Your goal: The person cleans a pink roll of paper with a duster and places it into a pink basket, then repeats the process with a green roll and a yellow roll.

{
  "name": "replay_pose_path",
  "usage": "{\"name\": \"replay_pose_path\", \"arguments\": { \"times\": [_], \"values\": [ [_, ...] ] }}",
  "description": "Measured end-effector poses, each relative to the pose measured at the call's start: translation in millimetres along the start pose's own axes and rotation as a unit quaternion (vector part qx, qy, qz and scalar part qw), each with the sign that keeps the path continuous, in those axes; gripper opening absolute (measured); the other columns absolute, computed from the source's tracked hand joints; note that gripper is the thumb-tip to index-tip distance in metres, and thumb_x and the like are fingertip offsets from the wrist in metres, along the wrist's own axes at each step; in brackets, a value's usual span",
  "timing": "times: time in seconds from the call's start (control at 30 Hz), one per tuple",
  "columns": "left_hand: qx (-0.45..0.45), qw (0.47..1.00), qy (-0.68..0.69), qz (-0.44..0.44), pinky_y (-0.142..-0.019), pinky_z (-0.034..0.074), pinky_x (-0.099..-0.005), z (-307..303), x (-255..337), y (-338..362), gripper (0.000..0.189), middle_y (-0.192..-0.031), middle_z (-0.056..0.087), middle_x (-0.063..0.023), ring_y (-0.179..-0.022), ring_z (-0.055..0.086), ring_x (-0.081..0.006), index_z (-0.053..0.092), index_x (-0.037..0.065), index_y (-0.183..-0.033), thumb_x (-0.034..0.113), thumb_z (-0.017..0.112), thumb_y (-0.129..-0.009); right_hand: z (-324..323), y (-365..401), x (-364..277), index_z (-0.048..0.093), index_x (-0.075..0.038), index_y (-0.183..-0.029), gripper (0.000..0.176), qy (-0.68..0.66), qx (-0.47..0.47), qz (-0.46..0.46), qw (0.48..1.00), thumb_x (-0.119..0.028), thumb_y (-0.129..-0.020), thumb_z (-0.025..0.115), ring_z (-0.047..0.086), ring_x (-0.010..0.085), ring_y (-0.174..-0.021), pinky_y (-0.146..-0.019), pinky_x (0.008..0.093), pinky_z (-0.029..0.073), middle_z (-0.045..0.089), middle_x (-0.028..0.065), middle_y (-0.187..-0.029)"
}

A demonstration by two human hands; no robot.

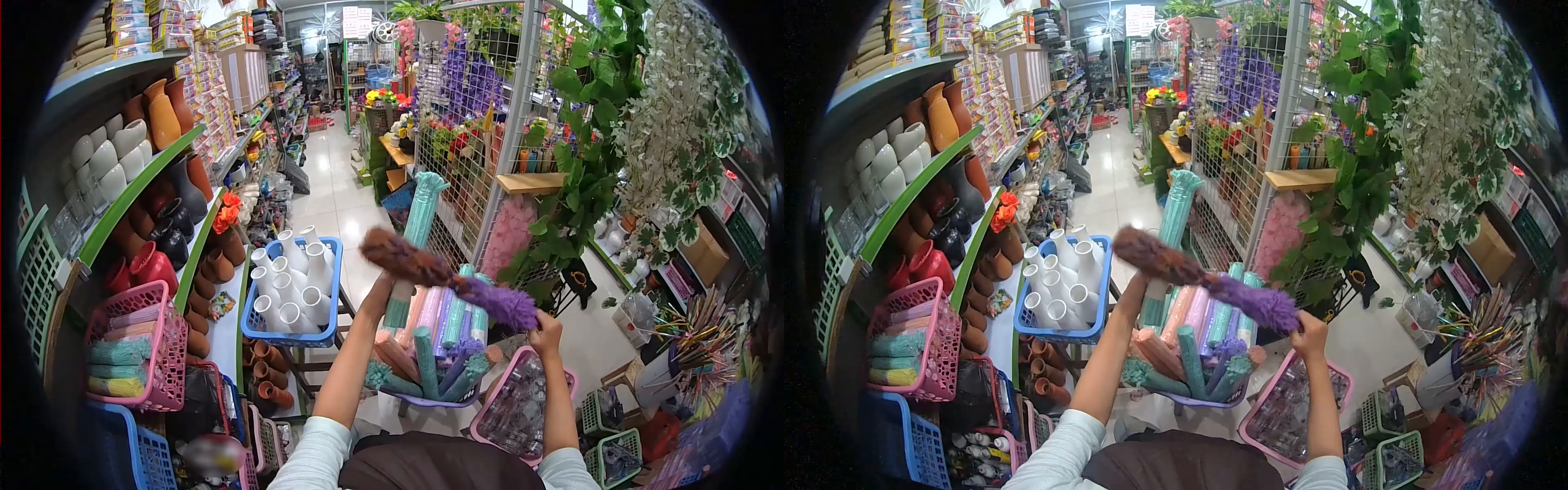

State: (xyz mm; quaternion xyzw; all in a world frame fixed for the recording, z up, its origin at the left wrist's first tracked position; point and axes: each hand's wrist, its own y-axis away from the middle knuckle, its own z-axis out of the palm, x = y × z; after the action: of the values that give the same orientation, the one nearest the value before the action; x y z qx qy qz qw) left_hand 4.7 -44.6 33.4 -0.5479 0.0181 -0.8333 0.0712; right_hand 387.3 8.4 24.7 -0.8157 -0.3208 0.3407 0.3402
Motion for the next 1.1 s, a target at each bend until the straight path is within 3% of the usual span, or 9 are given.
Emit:
{"name": "replay_pose_path", "arguments": {
  "times": [0.17, 0.3, 0.43, 0.5, 0.57, 0.77, 0.9, 1.03, 1.1],
  "values": [
    [-0.075, 0.995, 0.064, 0.016, -0.071, 0.053, -0.0334, 15, 22, 6, 0.049, -0.099, 0.06, -0.0115, -0.081, 0.062, -0.0183, 0.041, 0.008, -0.13, 0.038, 0.047, -0.093, 11, -12, -13, 0.056, -0.002, -0.083, 0.016, 0.001, 0.016, 0.101, 0.995, -0.015, -0.076, 0.06, 0.054, 0.0379, -0.058, -0.051, 0.0384, 0.041, 0.054, 0.0188, -0.065],
    [-0.017, 0.993, 0.117, -0.027, -0.07, 0.053, -0.0324, 3, 25, 13, 0.049, -0.099, 0.059, -0.0109, -0.08, 0.061, -0.0173, 0.041, 0.007, -0.13, 0.04, 0.044, -0.094, 12, 3, -12, 0.06, -0.003, -0.085, 0.017, -0.028, -0.036, 0.013, 0.999, -0.013, -0.072, 0.058, 0.056, 0.0371, -0.059, -0.052, 0.0399, 0.042, 0.056, 0.0186, -0.068],
    [-0.23, 0.946, 0.221, -0.048, -0.088, 0.047, -0.037, -36, 11, -5, 0.056, -0.112, 0.057, -0.0068, -0.097, 0.058, -0.0181, 0.043, 0.003, -0.126, 0.047, 0.043, -0.093, 16, 24, 11, 0.058, -0.004, -0.078, 0.015, -0.041, -0.109, -0.03, 0.993, -0.015, -0.068, 0.058, 0.056, 0.0359, -0.058, -0.052, 0.0397, 0.043, 0.054, 0.0171, -0.064],
    [-0.105, 0.989, 0.016, 0.103, -0.086, 0.046, -0.0313, -4, 15, 15, 0.051, -0.11, 0.057, -0.0063, -0.097, 0.056, -0.0174, 0.045, 0.003, -0.125, 0.044, 0.04, -0.094, 17, 27, 16, 0.056, -0.003, -0.077, 0.015, -0.029, -0.101, -0.003, 0.994, -0.016, -0.069, 0.058, 0.055, 0.0361, -0.058, -0.052, 0.0394, 0.042, 0.052, 0.0173, -0.062],
    [-0.008, 0.995, 0.096, 0.036, -0.084, 0.046, -0.0283, -1, 12, 12, 0.048, -0.111, 0.059, -0.0068, -0.097, 0.057, -0.0175, 0.044, 0.005, -0.128, 0.04, 0.038, -0.096, 19, 15, 0, 0.054, -0.003, -0.076, 0.017, -0.042, -0.055, 0.051, 0.996, -0.018, -0.07, 0.059, 0.055, 0.0366, -0.057, -0.051, 0.0393, 0.041, 0.051, 0.0179, -0.062],
    [-0.09, 0.992, 0.062, -0.061, -0.073, 0.05, -0.03, -13, 2, 3, 0.051, -0.098, 0.061, -0.0059, -0.082, 0.06, -0.017, 0.051, 0.006, -0.119, 0.048, 0.035, -0.095, 22, -10, -23, 0.054, -0.002, -0.082, 0.018, -0.006, -0.003, 0.11, 0.994, -0.015, -0.074, 0.062, 0.054, 0.0388, -0.059, -0.051, 0.0408, 0.039, 0.053, 0.0201, -0.065],
    [0.096, 0.991, 0.083, -0.03, -0.068, 0.051, -0.0292, 12, 22, 13, 0.043, -0.098, 0.062, -0.0054, -0.078, 0.061, -0.0142, 0.052, 0.007, -0.117, 0.042, 0.041, -0.094, 21, 7, -16, 0.054, -0.002, -0.08, 0.019, -0.049, -0.052, 0.051, 0.996, -0.017, -0.071, 0.063, 0.054, 0.0383, -0.059, -0.051, 0.0408, 0.039, 0.053, 0.0192, -0.064],
    [0.007, 0.999, 0.014, 0.029, -0.069, 0.053, -0.0346, -54, -20, -21, 0.045, -0.097, 0.062, -0.0092, -0.077, 0.062, -0.0204, 0.051, 0.005, -0.117, 0.042, 0.043, -0.093, 10, 23, -7, 0.054, -0.003, -0.077, 0.021, -0.064, -0.127, 0.064, 0.988, -0.019, -0.068, 0.063, 0.053, 0.0366, -0.056, -0.05, 0.0394, 0.04, 0.052, 0.0175, -0.063],
    [-0.118, 0.949, 0.286, -0.062, -0.069, 0.053, -0.038, -40, 3, -8, 0.053, -0.092, 0.061, -0.0141, -0.078, 0.062, -0.027, 0.051, 0.003, -0.115, 0.05, 0.039, -0.093, 7, 25, 3, 0.054, -0.003, -0.075, 0.021, -0.051, -0.146, 0.062, 0.986, -0.02, -0.067, 0.063, 0.052, 0.0357, -0.055, -0.05, 0.0385, 0.039, 0.051, 0.0167, -0.062]
  ]
}}
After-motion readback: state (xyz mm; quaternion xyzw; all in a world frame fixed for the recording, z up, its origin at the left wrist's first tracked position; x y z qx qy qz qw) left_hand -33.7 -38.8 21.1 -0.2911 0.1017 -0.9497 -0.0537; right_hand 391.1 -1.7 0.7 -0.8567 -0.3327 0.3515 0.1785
